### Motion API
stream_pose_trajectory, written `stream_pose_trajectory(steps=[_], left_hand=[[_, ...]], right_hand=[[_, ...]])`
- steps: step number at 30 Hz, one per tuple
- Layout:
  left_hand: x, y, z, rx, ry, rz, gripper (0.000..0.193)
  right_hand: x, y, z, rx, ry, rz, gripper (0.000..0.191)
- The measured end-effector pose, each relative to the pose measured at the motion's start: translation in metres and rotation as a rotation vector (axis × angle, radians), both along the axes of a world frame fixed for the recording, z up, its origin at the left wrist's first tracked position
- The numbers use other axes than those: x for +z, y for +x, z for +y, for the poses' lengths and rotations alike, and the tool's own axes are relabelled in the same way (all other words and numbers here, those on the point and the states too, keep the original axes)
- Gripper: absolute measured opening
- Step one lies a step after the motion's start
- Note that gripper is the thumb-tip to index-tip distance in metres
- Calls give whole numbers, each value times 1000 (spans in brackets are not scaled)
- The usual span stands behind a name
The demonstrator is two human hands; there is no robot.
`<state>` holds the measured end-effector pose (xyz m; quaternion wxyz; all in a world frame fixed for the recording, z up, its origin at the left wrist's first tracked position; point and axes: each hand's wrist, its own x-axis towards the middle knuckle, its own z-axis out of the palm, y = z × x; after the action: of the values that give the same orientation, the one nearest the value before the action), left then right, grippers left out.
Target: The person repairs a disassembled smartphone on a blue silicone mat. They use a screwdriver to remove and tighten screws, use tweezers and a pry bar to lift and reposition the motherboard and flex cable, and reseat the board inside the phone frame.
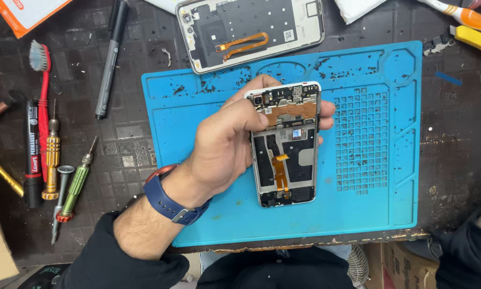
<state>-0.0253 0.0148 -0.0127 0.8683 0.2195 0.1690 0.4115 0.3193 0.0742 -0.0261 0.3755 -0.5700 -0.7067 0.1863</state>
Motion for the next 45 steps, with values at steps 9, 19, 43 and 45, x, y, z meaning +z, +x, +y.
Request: stream_pose_trajectory(steps=[9,19,43,45], left_hand=[[-1,0,2,8,-54,-32,23],[0,1,-1,43,-107,-17,32],[-6,4,0,58,-65,14,32],[-4,3,1,59,-45,32,37]], right_hand=[[48,-58,-22,293,-87,162,29],[69,-94,-34,544,-181,215,27],[66,-94,-36,619,-106,-65,26],[69,-99,-36,531,-216,92,29]])
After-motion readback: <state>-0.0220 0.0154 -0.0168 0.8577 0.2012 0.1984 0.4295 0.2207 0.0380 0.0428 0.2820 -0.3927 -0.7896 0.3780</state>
